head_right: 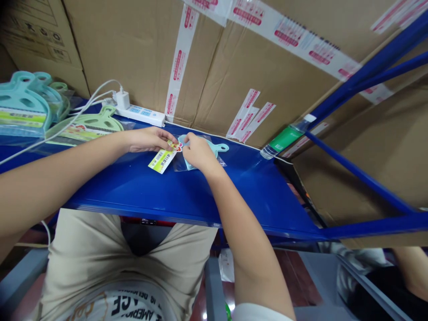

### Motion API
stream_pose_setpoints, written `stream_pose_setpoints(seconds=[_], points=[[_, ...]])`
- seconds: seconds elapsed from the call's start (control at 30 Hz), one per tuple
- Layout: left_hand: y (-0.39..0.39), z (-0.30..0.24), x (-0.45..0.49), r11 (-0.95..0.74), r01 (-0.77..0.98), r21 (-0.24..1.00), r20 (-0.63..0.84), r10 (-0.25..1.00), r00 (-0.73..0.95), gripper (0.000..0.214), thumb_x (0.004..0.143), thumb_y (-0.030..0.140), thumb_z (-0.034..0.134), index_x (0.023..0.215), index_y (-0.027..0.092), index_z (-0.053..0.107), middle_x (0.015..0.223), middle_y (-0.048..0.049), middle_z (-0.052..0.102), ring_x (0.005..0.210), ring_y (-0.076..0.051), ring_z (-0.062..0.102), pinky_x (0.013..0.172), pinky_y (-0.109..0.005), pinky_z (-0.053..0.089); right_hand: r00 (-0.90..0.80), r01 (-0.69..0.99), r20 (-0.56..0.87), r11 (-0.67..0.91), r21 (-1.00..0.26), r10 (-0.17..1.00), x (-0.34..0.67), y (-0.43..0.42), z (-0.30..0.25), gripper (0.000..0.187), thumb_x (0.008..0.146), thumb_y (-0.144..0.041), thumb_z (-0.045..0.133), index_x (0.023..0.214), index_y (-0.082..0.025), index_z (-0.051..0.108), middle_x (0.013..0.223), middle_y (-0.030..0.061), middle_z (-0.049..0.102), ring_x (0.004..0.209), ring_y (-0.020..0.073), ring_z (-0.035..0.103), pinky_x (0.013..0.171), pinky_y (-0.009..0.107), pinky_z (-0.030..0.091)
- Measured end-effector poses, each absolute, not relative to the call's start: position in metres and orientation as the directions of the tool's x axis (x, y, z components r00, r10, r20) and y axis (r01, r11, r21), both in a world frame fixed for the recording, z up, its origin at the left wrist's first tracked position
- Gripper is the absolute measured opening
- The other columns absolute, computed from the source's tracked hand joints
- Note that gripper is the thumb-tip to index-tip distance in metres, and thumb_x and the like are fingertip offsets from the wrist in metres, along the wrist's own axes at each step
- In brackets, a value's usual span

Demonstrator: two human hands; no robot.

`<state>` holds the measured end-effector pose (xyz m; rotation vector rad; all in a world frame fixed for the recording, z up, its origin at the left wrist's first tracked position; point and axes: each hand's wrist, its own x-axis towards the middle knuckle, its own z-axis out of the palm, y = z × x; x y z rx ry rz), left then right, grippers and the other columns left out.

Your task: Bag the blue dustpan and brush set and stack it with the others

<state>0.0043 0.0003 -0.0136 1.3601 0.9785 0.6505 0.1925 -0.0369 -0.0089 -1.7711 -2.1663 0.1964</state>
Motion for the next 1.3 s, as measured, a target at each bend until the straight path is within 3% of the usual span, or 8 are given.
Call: stream_pose_setpoints(seconds=[0.2, 0.47, 0.73, 0.8, 0.87, 1.0, 1.1, 1.3], points=[[0.001, -0.014, 0.005, 0.147, 0.143, 0.979, -0.200, 0.839, 0.506, 0.024, 0.068, -0.004, 0.075, 0.079, 0.017, 0.077, 0.081, -0.0022, 0.078, 0.087, -0.016, 0.076, 0.097, -0.037, 0.060, -0.191, 0.866, 0.147, 0.237, -0.440, 0.971, 0.179, -0.047, -0.003, 0.023, 0.090, -0.008, 0.054, 0.105, -0.019, 0.067, 0.081, 0.0018, 0.070, 0.076, 0.0196, 0.064, 0.076, 0.030, 0.046], [-0.001, -0.016, 0.006, 0.152, 0.106, 0.983, -0.185, 0.841, 0.509, 0.024, 0.070, -0.004, 0.072, 0.079, 0.018, 0.073, 0.085, -0.0018, 0.077, 0.095, -0.016, 0.075, 0.099, -0.035, 0.057, -0.184, 0.817, 0.076, 0.195, -0.543, 0.980, 0.170, -0.055, 0.000, 0.022, 0.094, -0.011, 0.055, 0.111, -0.018, 0.065, 0.079, -0.0006, 0.068, 0.067, 0.0164, 0.064, 0.069, 0.027, 0.048], [-0.007, -0.019, 0.023, 0.099, 0.094, 0.991, -0.124, 0.941, 0.315, 0.028, 0.077, -0.011, 0.066, 0.080, 0.017, 0.068, 0.075, 0.0016, 0.069, 0.078, -0.012, 0.068, 0.097, -0.036, 0.056, -0.219, 0.790, 0.113, 0.245, -0.562, 0.969, 0.174, -0.049, -0.006, 0.026, 0.089, -0.010, 0.052, 0.109, -0.021, 0.064, 0.078, -0.0020, 0.068, 0.064, 0.0166, 0.065, 0.068, 0.028, 0.051], [-0.009, -0.021, 0.030, 0.068, 0.127, 0.990, -0.098, 0.963, 0.252, 0.029, 0.079, -0.011, 0.068, 0.092, 0.015, 0.070, 0.076, 0.0022, 0.067, 0.074, -0.011, 0.065, 0.092, -0.035, 0.056, -0.218, 0.787, 0.127, 0.251, -0.563, 0.968, 0.176, -0.048, -0.008, 0.028, 0.088, -0.011, 0.052, 0.112, -0.021, 0.064, 0.080, -0.0016, 0.069, 0.066, 0.0174, 0.067, 0.068, 0.028, 0.051], [-0.010, -0.024, 0.033, 0.041, 0.176, 0.984, -0.077, 0.976, 0.203, 0.043, 0.081, -0.009, 0.071, 0.118, 0.012, 0.069, 0.079, 0.0021, 0.067, 0.072, -0.012, 0.063, 0.086, -0.034, 0.056, -0.206, 0.792, 0.129, 0.243, -0.560, 0.970, 0.177, -0.047, -0.009, 0.030, 0.088, -0.011, 0.052, 0.114, -0.021, 0.064, 0.082, -0.0008, 0.070, 0.068, 0.0179, 0.068, 0.069, 0.028, 0.051], [-0.008, -0.025, 0.029, -0.118, 0.362, 0.925, 0.023, 0.966, 0.258, 0.085, 0.084, 0.001, 0.074, 0.162, 0.013, 0.042, 0.083, 0.0005, 0.068, 0.075, -0.018, 0.067, 0.078, -0.035, 0.056, -0.191, 0.801, 0.139, 0.236, -0.550, 0.972, 0.177, -0.046, -0.008, 0.030, 0.088, -0.011, 0.053, 0.114, -0.019, 0.064, 0.084, 0.0007, 0.070, 0.072, 0.0187, 0.068, 0.072, 0.029, 0.051], [-0.007, -0.022, 0.021, -0.224, 0.471, 0.853, 0.059, 0.939, 0.340, 0.098, 0.081, 0.006, 0.077, 0.168, 0.013, 0.032, 0.082, -0.0011, 0.070, 0.081, -0.024, 0.073, 0.081, -0.039, 0.059, -0.201, 0.800, 0.147, 0.249, -0.546, 0.969, 0.178, -0.047, -0.008, 0.031, 0.089, -0.011, 0.052, 0.116, -0.020, 0.063, 0.086, 0.0013, 0.071, 0.075, 0.0190, 0.069, 0.074, 0.030, 0.051], [-0.009, -0.019, 0.022, -0.142, 0.478, 0.867, -0.022, 0.947, 0.322, 0.083, 0.081, 0.003, 0.075, 0.158, 0.007, 0.044, 0.077, -0.0009, 0.066, 0.078, -0.026, 0.073, 0.078, -0.043, 0.058, -0.180, 0.815, 0.120, 0.217, -0.538, 0.976, 0.178, -0.047, -0.007, 0.032, 0.090, -0.010, 0.052, 0.119, -0.018, 0.064, 0.089, 0.0021, 0.071, 0.078, 0.0197, 0.069, 0.079, 0.032, 0.052]])
